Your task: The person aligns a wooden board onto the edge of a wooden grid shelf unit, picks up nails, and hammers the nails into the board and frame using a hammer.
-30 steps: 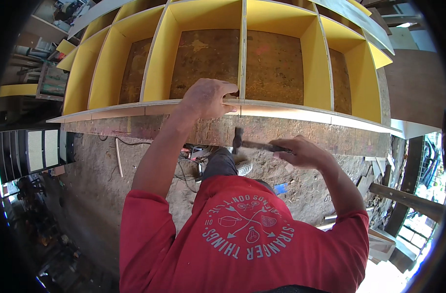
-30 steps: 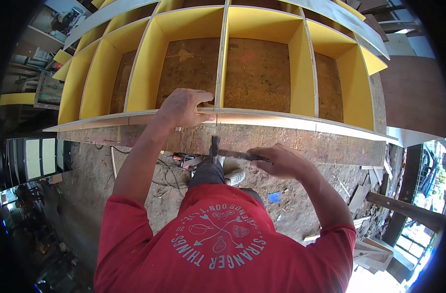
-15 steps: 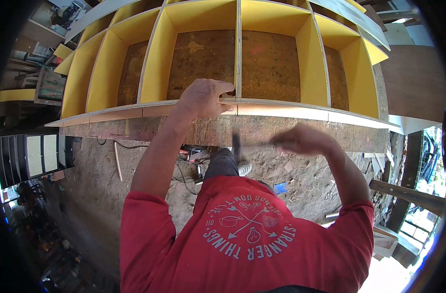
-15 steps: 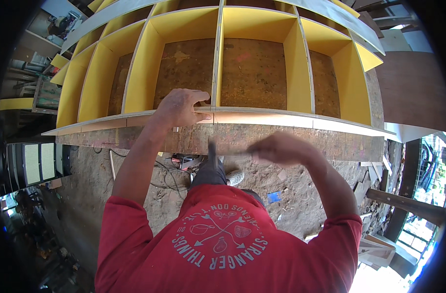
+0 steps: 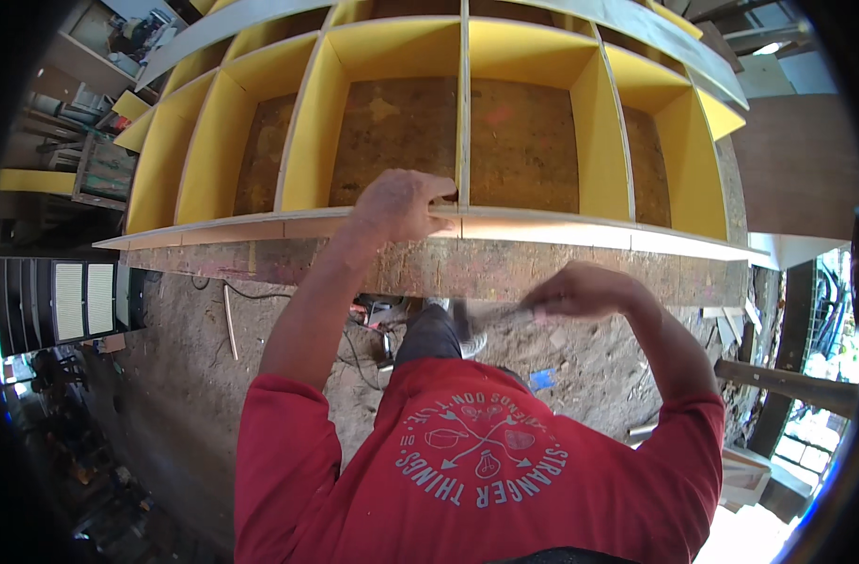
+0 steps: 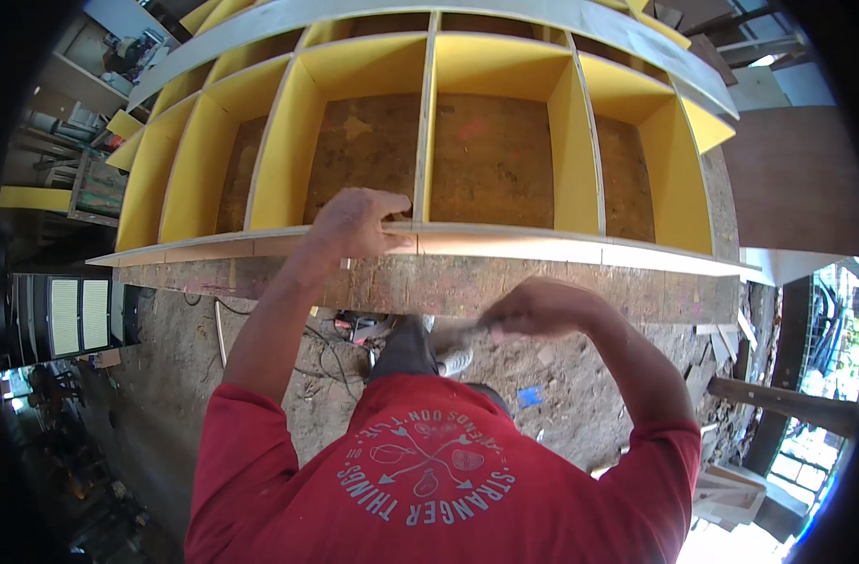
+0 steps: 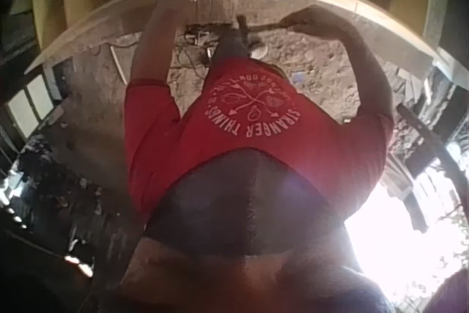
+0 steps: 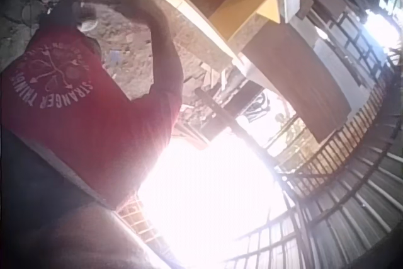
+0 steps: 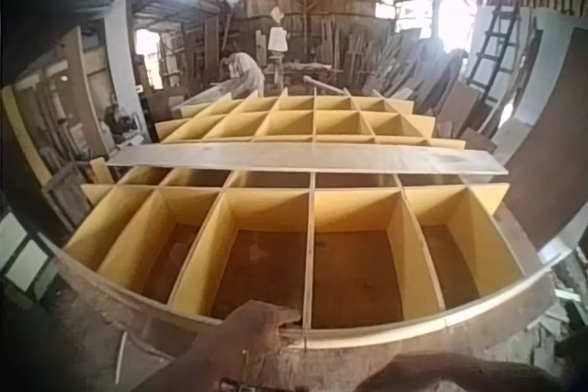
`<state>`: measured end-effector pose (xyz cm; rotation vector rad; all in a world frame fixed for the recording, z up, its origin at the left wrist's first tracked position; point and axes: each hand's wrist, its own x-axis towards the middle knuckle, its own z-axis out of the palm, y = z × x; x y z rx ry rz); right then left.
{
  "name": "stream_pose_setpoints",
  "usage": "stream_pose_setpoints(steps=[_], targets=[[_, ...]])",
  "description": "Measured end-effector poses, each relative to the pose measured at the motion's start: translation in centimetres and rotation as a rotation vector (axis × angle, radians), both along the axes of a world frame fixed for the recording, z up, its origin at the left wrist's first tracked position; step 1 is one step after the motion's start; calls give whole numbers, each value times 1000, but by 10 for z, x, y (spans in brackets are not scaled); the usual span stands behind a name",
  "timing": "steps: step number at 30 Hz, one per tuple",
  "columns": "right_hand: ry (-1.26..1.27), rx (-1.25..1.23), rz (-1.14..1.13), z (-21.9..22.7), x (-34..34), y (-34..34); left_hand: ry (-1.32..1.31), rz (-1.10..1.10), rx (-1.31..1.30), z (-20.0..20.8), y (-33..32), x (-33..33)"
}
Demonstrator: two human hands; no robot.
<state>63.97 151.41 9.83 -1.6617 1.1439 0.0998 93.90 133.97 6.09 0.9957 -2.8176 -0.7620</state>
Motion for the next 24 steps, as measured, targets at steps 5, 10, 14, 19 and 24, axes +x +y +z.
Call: stream_pose_setpoints(steps=[5,10,14,19,24], targets=[[-137,23,156,2,-7,8,154,-7,-79,-2,-1,-2],[20,-115,-157,5,-2,-6,37,2,-17,-3,-2,1],[-111,85,283,5,6,4,73,-7,-48,-3,-2,0],[6,-111,-110,-7,1,8,30,-16,-22,6,-4,-1],[-32,-5,-8,2,2,-3,88,8,-52,-6,1,2]])
